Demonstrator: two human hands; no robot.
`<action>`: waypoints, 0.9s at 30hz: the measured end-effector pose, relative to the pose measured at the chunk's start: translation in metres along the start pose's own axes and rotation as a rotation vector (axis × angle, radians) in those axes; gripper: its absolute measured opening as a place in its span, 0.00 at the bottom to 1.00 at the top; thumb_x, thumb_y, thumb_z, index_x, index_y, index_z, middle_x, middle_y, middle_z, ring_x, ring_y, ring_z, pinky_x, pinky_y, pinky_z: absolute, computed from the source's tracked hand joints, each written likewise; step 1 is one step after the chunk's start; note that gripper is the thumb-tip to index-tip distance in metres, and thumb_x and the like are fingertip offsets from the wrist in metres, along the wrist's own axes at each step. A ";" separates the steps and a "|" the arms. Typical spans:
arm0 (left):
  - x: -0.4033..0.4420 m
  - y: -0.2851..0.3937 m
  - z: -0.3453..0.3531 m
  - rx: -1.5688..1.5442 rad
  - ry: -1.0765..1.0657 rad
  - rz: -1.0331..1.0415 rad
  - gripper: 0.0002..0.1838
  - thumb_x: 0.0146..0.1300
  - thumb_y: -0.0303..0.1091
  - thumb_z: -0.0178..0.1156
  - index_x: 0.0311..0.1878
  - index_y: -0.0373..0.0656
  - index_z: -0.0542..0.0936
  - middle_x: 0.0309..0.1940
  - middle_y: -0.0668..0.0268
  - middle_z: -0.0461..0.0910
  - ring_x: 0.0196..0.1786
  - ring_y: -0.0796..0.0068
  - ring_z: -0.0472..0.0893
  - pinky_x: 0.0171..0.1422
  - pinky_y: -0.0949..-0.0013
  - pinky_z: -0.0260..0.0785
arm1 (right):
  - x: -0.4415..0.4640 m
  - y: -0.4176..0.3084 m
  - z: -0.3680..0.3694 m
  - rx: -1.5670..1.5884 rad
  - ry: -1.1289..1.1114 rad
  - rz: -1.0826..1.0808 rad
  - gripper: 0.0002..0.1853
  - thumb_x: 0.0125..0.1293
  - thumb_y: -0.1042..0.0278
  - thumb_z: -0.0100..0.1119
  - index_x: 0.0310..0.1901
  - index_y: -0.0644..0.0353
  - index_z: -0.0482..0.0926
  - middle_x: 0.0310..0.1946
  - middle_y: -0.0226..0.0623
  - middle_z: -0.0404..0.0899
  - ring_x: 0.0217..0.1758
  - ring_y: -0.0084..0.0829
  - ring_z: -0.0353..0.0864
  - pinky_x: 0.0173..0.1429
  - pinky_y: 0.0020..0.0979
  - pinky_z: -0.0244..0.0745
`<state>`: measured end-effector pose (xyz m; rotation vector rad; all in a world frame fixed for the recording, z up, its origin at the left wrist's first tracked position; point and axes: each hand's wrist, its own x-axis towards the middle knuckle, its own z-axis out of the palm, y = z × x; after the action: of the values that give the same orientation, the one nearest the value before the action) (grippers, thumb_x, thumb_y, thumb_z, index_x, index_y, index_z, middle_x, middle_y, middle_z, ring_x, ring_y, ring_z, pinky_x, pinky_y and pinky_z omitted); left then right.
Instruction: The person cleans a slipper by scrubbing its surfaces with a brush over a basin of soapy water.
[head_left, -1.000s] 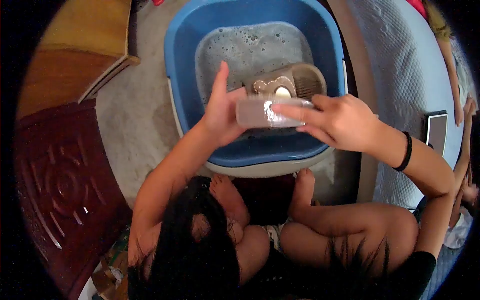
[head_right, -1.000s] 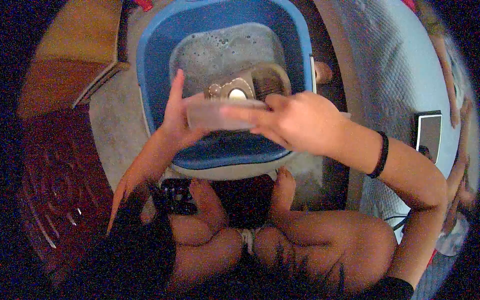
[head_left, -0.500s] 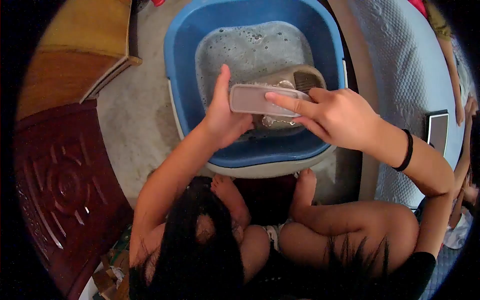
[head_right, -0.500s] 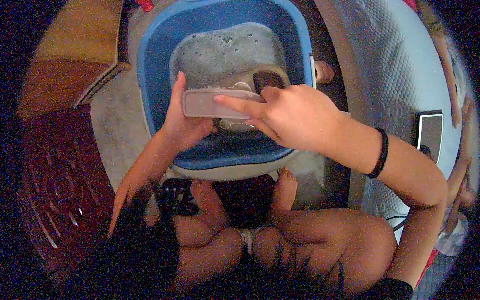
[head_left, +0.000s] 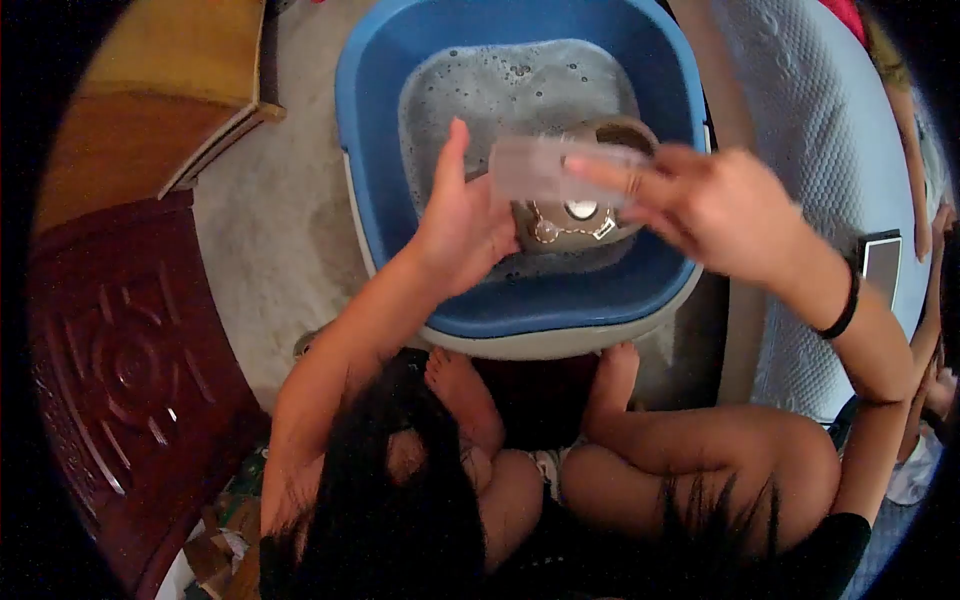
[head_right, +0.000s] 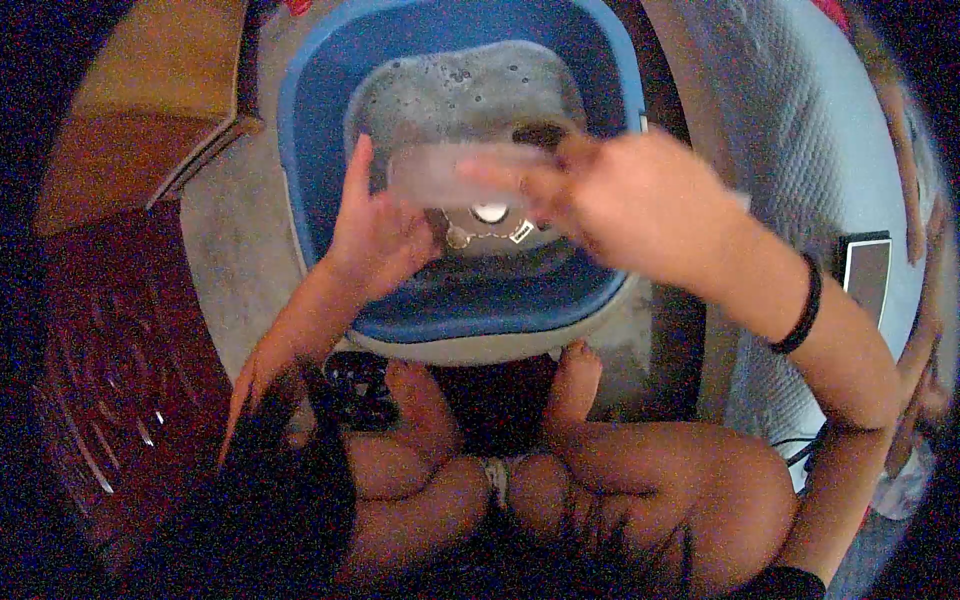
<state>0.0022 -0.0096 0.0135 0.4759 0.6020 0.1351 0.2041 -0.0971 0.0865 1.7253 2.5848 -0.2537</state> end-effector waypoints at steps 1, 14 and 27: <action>-0.002 0.001 0.000 -0.004 0.014 -0.012 0.54 0.54 0.78 0.23 0.67 0.35 0.56 0.65 0.57 0.61 0.66 0.60 0.63 0.71 0.58 0.50 | -0.003 -0.006 0.008 0.078 -0.020 -0.029 0.31 0.57 0.62 0.57 0.64 0.32 0.63 0.19 0.32 0.68 0.17 0.34 0.72 0.21 0.32 0.71; -0.002 0.005 0.002 0.031 -0.034 0.043 0.54 0.54 0.78 0.24 0.67 0.35 0.56 0.64 0.56 0.63 0.64 0.59 0.66 0.70 0.57 0.52 | -0.001 0.002 -0.009 0.023 0.006 -0.200 0.29 0.52 0.64 0.61 0.59 0.33 0.70 0.17 0.29 0.66 0.14 0.31 0.70 0.17 0.31 0.66; 0.004 0.003 -0.003 0.017 -0.052 0.082 0.53 0.55 0.77 0.23 0.65 0.36 0.60 0.63 0.55 0.64 0.64 0.60 0.65 0.70 0.58 0.52 | -0.006 0.001 0.000 0.002 -0.020 -0.110 0.28 0.56 0.57 0.57 0.61 0.30 0.67 0.17 0.31 0.67 0.15 0.31 0.73 0.17 0.32 0.70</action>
<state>0.0037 -0.0050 0.0105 0.5196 0.5332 0.1952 0.2076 -0.1018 0.0867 1.5746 2.6695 -0.2747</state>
